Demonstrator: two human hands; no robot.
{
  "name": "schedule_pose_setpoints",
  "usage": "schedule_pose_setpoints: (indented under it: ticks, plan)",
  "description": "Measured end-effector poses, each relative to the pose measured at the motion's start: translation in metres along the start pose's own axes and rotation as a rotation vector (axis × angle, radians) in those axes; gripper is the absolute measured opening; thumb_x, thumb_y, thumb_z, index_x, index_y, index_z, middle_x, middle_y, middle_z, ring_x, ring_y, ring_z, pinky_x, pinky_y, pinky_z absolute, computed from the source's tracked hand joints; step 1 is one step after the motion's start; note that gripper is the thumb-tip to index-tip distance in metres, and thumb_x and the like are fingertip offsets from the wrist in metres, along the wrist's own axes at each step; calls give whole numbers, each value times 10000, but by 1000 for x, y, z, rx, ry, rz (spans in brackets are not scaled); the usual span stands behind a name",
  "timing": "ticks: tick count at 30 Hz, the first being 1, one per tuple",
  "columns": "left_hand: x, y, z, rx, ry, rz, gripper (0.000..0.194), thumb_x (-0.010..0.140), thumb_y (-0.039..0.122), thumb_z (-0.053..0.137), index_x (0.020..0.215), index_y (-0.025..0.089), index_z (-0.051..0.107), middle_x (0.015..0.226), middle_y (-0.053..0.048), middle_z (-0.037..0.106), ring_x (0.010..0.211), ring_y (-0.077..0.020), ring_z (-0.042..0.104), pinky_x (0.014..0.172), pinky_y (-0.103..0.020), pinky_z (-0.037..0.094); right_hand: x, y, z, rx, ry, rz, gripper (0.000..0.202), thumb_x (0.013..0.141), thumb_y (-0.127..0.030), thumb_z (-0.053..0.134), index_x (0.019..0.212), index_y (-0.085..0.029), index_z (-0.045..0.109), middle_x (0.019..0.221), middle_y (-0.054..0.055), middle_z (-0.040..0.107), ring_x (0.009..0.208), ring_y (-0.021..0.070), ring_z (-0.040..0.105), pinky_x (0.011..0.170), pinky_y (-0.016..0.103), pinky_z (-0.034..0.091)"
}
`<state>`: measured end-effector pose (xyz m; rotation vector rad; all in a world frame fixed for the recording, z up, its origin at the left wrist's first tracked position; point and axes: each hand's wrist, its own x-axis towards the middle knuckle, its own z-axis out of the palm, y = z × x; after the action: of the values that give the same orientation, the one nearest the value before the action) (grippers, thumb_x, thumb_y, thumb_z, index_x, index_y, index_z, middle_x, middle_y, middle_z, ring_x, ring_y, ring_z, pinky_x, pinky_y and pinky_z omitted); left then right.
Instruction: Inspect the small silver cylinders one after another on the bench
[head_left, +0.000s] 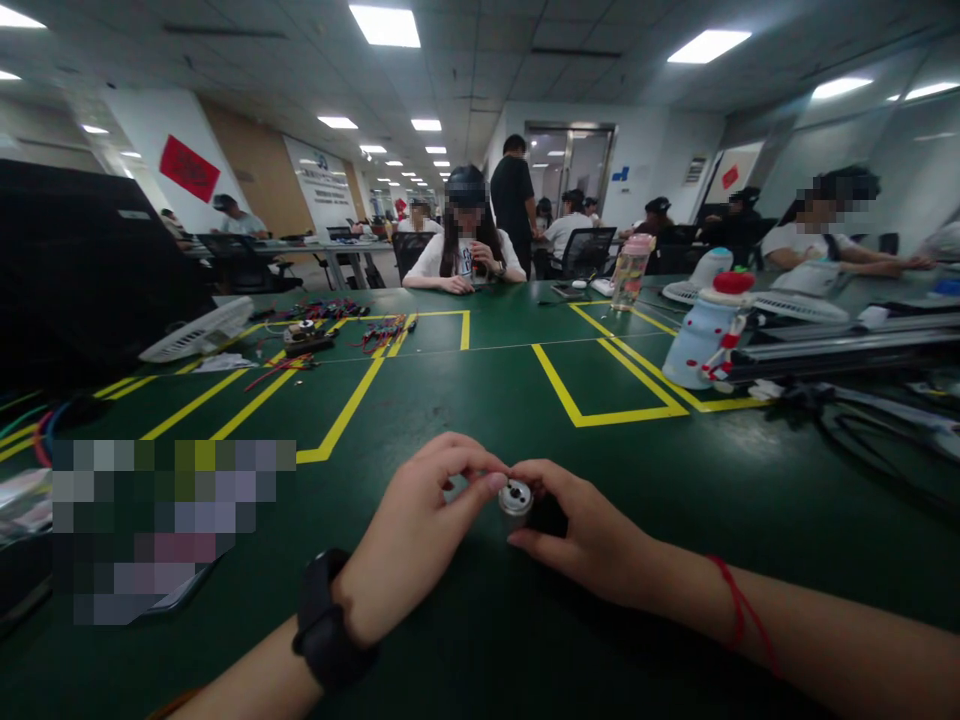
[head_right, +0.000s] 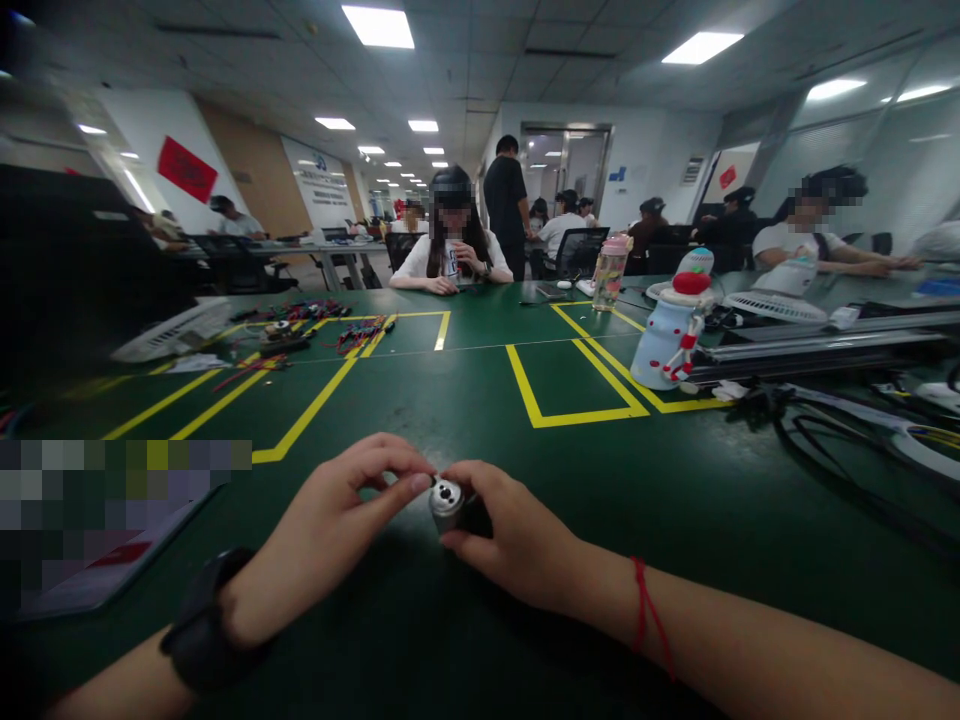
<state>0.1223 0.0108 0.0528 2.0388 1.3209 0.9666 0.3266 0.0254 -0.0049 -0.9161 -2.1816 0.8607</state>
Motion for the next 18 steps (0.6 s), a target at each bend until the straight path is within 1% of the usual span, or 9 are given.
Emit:
schedule_pose_setpoints:
  ticks: [2, 4, 7, 10, 13, 18]
  plan:
    - [-1, -3, -5, 21, 25, -14, 158, 868, 320, 572, 844, 237, 704, 947, -25, 658, 904, -196, 609, 798, -319, 468, 0, -2, 0, -9, 9, 3, 485, 770, -282, 661, 1216, -248, 475, 1149, 26, 561, 1016, 134, 541, 904, 311, 450]
    - [-4, -10, -5, 35, 4, -48, 158, 862, 322, 575, 842, 236, 707, 948, -28, 661, 908, -203, 610, 812, -330, 464, 0, -3, -1, -18, 22, 18, 470, 758, -268, 660, 1194, -241, 485, 1124, 27, 569, 987, 134, 547, 877, 307, 458]
    - [-9, -22, 3, 94, -78, -94, 142, 843, 320, 604, 841, 257, 731, 970, -31, 668, 943, -224, 601, 859, -369, 441, -1, -3, -1, -35, 40, 38, 432, 747, -246, 652, 1150, -224, 498, 1069, 28, 580, 931, 128, 552, 820, 288, 465]
    - [-14, -30, 14, 211, -137, -120, 124, 822, 359, 637, 852, 308, 746, 1022, -19, 672, 1019, -267, 565, 881, -428, 393, -1, -2, -1, -44, 50, 37, 433, 748, -241, 647, 1153, -218, 495, 1060, 25, 579, 923, 119, 549, 816, 275, 463]
    - [-16, -30, 20, 268, -163, -141, 115, 814, 383, 649, 877, 348, 738, 1056, 7, 671, 1066, -286, 536, 881, -460, 353, -2, -1, -1, -41, 34, 42, 446, 751, -247, 650, 1165, -220, 487, 1066, 21, 577, 928, 113, 548, 824, 268, 462]
    - [-17, -25, 20, 268, -129, -138, 127, 806, 330, 668, 921, 343, 720, 1033, 15, 681, 1044, -266, 540, 877, -449, 347, -2, 0, -1, -65, 22, 43, 483, 758, -265, 654, 1204, -233, 472, 1101, 17, 572, 959, 111, 550, 850, 270, 456]
